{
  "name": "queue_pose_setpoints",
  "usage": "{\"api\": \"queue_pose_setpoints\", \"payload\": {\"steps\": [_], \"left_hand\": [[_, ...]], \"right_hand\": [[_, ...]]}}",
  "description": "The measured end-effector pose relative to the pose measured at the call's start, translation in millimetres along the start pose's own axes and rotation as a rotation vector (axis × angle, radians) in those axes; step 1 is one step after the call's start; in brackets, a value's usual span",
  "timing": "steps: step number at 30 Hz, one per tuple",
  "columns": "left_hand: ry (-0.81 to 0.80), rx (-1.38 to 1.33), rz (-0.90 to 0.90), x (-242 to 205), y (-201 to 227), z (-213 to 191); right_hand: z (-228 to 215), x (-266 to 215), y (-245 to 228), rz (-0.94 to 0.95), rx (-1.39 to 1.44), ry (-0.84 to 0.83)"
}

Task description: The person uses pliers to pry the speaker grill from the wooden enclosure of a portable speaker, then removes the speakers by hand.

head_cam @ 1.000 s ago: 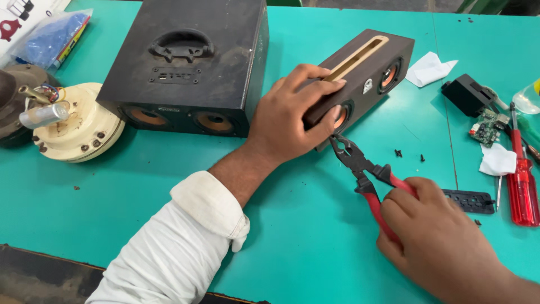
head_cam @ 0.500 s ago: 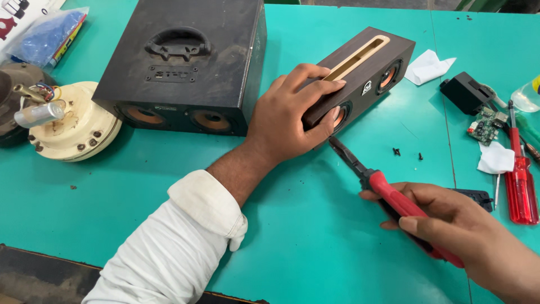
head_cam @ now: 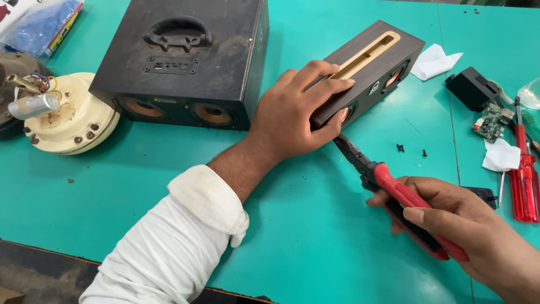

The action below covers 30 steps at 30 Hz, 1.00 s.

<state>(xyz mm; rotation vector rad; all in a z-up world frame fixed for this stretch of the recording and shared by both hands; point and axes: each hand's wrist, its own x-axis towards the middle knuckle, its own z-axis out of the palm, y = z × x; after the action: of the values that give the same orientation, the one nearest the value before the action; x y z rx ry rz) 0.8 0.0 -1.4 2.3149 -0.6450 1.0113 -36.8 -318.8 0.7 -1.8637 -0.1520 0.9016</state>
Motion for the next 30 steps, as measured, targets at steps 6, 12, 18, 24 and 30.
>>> {"api": "queue_pose_setpoints", "payload": {"steps": [6,12,18,24,30], "left_hand": [[0.026,-0.034,-0.054,-0.2,-0.7,0.7],[0.003,0.006,-0.003,1.0,0.3,-0.2],[-0.008,0.007,-0.030,0.9,-0.3,2.2],[0.005,0.016,0.009,-1.2,-0.1,2.7],[-0.014,0.028,0.020,-1.0,0.0,4.1]], "right_hand": [[34.4,-4.2,-7.6,-0.633,-1.533,0.373],[19.4,-5.6,-11.0,-0.591,-1.097,0.282],[-3.1,-3.8,-0.6,0.036,-0.320,0.108],[-3.8,-0.4,2.1,0.083,-0.082,0.077],[3.8,0.9,-9.7,-0.082,0.073,0.002]]}}
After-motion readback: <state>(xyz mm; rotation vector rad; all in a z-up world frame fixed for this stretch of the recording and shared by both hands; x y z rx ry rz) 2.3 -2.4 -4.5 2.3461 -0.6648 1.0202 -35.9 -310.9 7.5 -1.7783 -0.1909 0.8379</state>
